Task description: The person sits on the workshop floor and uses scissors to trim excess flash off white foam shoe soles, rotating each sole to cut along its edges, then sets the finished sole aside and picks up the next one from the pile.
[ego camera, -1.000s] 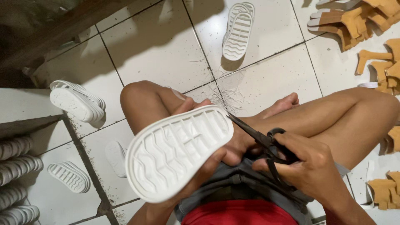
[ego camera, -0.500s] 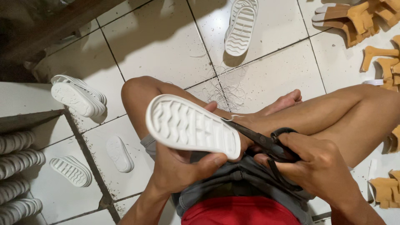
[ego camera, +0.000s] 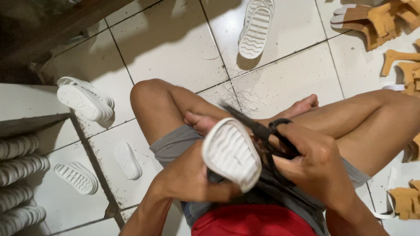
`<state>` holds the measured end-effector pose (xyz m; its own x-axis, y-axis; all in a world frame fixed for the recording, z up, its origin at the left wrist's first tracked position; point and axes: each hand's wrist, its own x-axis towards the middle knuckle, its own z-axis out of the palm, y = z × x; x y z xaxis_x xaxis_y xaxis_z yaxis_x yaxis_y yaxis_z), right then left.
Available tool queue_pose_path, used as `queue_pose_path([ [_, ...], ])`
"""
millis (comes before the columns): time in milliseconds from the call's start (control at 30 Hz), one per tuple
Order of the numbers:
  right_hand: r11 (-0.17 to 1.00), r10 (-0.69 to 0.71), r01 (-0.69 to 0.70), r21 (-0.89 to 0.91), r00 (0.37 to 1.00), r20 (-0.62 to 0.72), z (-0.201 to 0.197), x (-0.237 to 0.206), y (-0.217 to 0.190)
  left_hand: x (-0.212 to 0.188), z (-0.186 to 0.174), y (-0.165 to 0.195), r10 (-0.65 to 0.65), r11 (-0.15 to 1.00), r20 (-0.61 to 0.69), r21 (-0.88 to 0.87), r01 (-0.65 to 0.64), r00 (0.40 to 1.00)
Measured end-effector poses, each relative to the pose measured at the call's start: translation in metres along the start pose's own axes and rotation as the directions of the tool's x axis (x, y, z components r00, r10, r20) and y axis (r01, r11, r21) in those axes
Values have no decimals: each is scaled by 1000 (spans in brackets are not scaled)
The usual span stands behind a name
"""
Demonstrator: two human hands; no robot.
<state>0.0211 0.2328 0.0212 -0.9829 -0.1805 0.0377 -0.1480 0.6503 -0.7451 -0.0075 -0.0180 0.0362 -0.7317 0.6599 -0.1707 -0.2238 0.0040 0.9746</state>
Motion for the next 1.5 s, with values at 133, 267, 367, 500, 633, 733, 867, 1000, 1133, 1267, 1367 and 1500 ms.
queue_pose_path([
  [133, 889, 239, -286, 359, 956, 170, 14, -1, 28, 1, -1, -28, 13, 974, -197, -218, -57, 980],
  [267, 542, 412, -609, 579, 794, 448, 45, -15, 45, 7, 11, -67, -38, 919, -333, -383, -98, 942],
  [367, 497, 388, -543, 676, 837, 387, 66, -23, 51, 17, 22, -91, -102, 917, -365, -396, -56, 925],
  [500, 631, 325, -431, 645, 902, 285, 77, -12, 64, 22, 8, -105, -118, 883, -587, -431, -186, 801],
  [633, 375, 550, -539, 754, 784, 286, 83, 35, 85, 1, -22, -109, -103, 880, -743, -378, -288, 661],
  [733, 409, 541, -337, 848, 838, 72, 95, 81, 96, -20, -32, -119, -125, 904, -799, -337, -264, 589],
  [867, 354, 555, -378, 855, 821, 133, 105, 99, 85, -58, -45, -142, -122, 954, -919, -213, -213, 375],
  [1000, 777, 242, -302, 552, 953, 182, 118, 72, 47, -109, -52, -171, -132, 975, -981, -154, -158, 142],
  [1133, 576, 343, -553, 602, 832, 436, 133, 56, 17, -158, -66, -193, -13, 996, -996, -21, 85, -92],
  [1267, 632, 283, -583, 511, 787, 549, 142, 46, 8, -216, -95, -185, 123, 881, -946, -36, 472, -301],
  [1367, 661, 291, -593, 459, 767, 572, 145, 40, 12, -247, -120, -168, 423, 648, -860, 67, 758, -285],
  [1500, 682, 304, -594, 426, 760, 575, 143, 31, 23, -263, -143, -150, 210, 568, -915, -173, 804, -345],
])
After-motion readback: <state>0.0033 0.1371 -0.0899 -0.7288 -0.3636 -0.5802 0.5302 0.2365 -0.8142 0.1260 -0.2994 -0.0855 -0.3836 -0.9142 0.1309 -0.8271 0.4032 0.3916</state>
